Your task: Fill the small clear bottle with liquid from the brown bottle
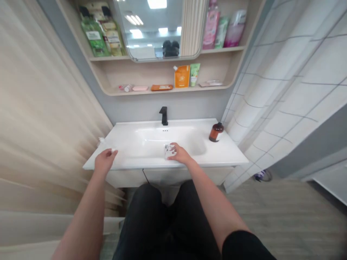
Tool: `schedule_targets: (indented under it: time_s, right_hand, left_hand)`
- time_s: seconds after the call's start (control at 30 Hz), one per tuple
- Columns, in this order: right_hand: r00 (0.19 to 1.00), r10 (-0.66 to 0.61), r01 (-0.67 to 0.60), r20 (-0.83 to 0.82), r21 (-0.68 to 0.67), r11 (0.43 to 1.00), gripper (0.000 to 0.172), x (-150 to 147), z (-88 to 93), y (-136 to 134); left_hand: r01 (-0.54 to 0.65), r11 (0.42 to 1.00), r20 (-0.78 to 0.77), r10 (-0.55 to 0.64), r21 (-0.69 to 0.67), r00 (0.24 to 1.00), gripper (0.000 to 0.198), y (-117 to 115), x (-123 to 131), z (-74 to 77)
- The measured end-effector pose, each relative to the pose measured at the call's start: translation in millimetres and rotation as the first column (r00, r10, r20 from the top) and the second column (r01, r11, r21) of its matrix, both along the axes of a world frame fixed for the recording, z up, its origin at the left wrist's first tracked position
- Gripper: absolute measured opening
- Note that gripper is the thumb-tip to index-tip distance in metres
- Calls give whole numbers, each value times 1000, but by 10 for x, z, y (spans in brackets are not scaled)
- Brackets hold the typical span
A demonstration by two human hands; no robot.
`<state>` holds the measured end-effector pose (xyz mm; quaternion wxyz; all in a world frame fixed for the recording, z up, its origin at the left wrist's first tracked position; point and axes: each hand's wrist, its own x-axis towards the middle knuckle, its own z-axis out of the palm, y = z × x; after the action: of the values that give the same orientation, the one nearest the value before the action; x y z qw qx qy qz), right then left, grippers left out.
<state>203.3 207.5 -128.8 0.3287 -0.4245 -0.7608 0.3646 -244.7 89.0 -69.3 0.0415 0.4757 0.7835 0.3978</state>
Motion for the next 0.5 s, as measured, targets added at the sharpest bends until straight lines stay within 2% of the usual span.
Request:
schedule_targets:
  time_s: [0.07,0.13,0.27,0.4,0.5]
  right_hand:
    - [1000,-11,11,6,-4,1000,96,0,4,-3]
    - [1000,-22,22,9,-11,1000,95,2,12,-9]
    - [1000,-28,29,10,-11,1000,97,4,37,-30]
    - [1000,-25,25,10,-1,1000,97,8,72,-51]
    - [999,-34,34,-1,-8,999,92,18,82,-50]
  left_hand:
    - [-37,982,-186,2,-187,983,38,18,-212,15]
    - [-51,947,-319,-56,-316,946,39,88,-309,42]
    - [-65,895,-456,-161,-442,875,34,224,-300,57]
    - [-88,890,-472,-151,-447,868,39,198,-246,20]
    - [-148,942,-553,-46,-301,832,49,104,-122,-31]
